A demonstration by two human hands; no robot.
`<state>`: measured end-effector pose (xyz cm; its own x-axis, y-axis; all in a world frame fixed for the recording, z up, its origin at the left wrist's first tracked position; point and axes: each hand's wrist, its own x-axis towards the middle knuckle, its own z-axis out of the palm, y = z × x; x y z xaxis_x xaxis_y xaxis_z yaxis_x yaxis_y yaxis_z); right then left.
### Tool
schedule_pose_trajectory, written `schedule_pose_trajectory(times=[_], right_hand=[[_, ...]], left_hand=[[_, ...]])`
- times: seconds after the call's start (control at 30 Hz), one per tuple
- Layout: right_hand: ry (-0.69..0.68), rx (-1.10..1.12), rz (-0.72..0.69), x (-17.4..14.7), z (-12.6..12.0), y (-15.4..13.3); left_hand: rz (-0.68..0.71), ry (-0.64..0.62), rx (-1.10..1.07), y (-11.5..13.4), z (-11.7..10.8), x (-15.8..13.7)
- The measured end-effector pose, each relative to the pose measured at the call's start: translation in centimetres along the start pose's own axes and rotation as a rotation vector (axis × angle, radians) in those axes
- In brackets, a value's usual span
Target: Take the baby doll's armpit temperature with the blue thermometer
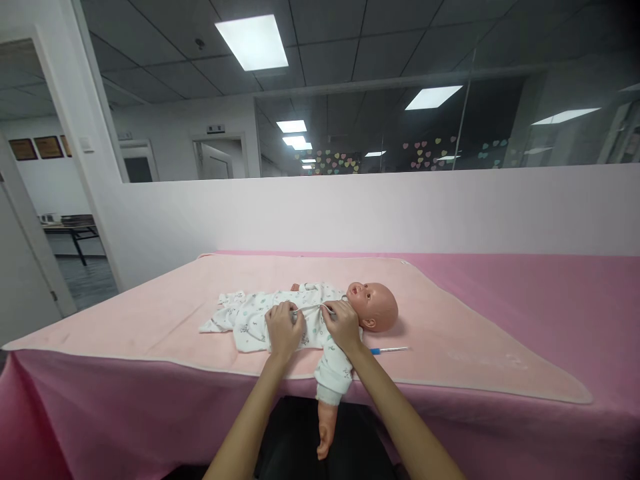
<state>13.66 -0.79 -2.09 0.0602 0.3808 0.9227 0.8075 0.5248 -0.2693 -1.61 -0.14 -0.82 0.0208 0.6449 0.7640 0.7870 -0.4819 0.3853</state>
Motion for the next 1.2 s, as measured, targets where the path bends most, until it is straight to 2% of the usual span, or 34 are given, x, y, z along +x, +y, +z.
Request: schedule_pose_trajectory(times=[0.33,0.7,1.07,1.2], right_hand=[[0.007,0.011,0.009,-0.04,0.09,0.07],[0.005,0.009,0.004,-0.10,0.17,0.20],[0.001,-0.006,0.007,-0.05,0.08,0.09],[-0.003,-0.002,0.015,-0.04,0.03,0.05]], left_hand=[[-0.033,-0.024,-0.131,-0.01,-0.44,0.12],[-0.045,0.018,-0.049,-0.01,-0.40,-0.06],[-0.065,-0.058,-0.029,0.16,-0.61,0.00],[-0.028,-0.085,-0.025,0.41,-0.93,-0.12]])
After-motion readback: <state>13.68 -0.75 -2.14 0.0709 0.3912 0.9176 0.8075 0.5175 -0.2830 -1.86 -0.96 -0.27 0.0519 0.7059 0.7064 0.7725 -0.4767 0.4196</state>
